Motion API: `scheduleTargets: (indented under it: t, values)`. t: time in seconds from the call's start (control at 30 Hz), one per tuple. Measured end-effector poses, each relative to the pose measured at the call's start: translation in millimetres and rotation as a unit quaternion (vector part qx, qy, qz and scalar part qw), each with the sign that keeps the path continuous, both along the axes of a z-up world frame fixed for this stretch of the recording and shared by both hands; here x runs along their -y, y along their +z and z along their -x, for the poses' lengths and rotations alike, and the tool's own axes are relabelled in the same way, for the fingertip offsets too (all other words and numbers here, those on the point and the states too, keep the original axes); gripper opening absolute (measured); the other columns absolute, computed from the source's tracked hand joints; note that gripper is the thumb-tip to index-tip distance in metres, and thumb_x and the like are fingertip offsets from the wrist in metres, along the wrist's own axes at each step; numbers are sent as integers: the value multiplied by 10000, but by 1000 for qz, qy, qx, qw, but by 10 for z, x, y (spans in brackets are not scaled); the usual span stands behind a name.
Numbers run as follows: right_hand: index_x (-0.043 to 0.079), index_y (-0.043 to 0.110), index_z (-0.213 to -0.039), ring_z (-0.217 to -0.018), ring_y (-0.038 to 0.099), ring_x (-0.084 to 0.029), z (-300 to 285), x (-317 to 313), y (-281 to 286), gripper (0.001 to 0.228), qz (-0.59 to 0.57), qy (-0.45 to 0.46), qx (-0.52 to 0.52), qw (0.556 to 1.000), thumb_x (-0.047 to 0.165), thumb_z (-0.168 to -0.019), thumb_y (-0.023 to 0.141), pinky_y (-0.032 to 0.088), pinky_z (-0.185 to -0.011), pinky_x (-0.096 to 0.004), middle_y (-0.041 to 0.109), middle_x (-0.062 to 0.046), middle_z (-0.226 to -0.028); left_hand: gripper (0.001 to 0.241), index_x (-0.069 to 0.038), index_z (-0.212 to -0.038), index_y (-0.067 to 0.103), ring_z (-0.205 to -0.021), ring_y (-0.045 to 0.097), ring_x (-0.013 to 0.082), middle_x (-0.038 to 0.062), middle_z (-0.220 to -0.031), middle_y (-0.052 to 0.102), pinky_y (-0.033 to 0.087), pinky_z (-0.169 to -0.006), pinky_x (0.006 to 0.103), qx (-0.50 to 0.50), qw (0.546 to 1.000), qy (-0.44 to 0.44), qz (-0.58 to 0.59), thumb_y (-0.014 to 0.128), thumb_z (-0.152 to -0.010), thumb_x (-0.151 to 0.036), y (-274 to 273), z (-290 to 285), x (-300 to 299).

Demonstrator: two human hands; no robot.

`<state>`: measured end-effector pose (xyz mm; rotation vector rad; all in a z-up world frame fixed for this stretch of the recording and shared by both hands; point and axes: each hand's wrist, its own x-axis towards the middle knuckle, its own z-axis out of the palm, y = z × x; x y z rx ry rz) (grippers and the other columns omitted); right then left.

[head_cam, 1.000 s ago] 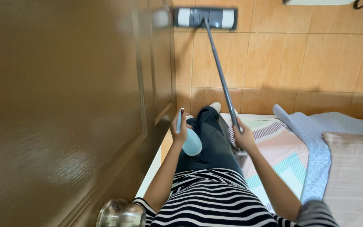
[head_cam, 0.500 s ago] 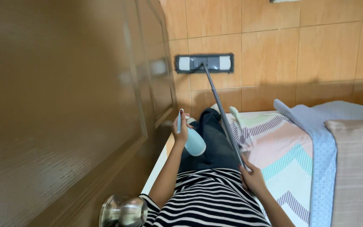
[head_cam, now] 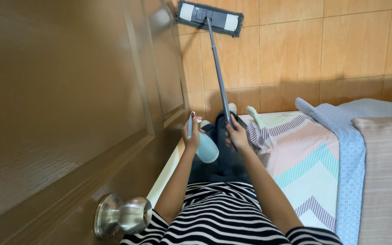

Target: The recorder is mopping the floor and cleaning a door in a bedroom using a mop and a spray bottle.

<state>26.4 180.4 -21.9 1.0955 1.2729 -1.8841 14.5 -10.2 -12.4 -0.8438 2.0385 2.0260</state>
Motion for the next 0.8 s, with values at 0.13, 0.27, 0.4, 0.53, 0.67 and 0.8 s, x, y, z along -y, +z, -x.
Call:
scheduleTargets:
  t: [0.13,0.27,0.4,0.53,0.67,0.8]
  values:
    - [411,401,-1566,-426,402,-130,-496,-315,186,596,-18,37,24,999,232,-1022,563,349,-383,-310,468,-30,-656,525,-19,-1015,700,-538,623,127,79,-964,733,533,-549,279,-1,1000,-6,-6,500,-1036,-504,8,-41,43]
    - [452,373,-1558,-403,360,-138,-1093,-524,784,607,-47,66,103,991,262,-1009,548,308,-366,-305,444,-36,-610,506,-13,-1015,682,-532,617,130,96,-995,734,531,-539,283,6,1000,-4,-16,492,-1042,-481,-61,-36,74]
    - [396,409,-1569,-440,363,-125,-1737,-597,1380,616,-80,94,160,979,208,-1004,569,310,-388,-278,461,-59,-618,514,-15,-1020,675,-543,607,125,104,-1058,751,536,-552,277,-5,999,0,-33,473,-1053,-486,-152,-13,111]
    - [311,431,-1574,-434,379,-124,-2093,-767,1265,637,-70,83,125,986,160,-974,581,313,-378,-278,503,-35,-634,521,-10,-1025,670,-545,611,132,116,-1067,744,525,-547,278,1,999,14,-47,471,-1053,-491,-231,17,85]
    - [308,425,-1566,-401,386,-129,-1632,-590,1193,618,-61,63,109,990,193,-979,582,318,-361,-293,498,-33,-612,546,4,-1030,660,-551,590,135,137,-1067,741,522,-552,287,-15,997,33,-70,478,-1056,-510,-329,-47,117]
    - [349,428,-1567,-410,432,-143,-916,-429,856,613,-81,69,85,991,212,-993,595,331,-362,-316,504,-30,-612,593,3,-1034,665,-538,596,139,116,-1062,723,527,-541,293,-16,998,47,-47,454,-1042,-551,-104,-111,48]
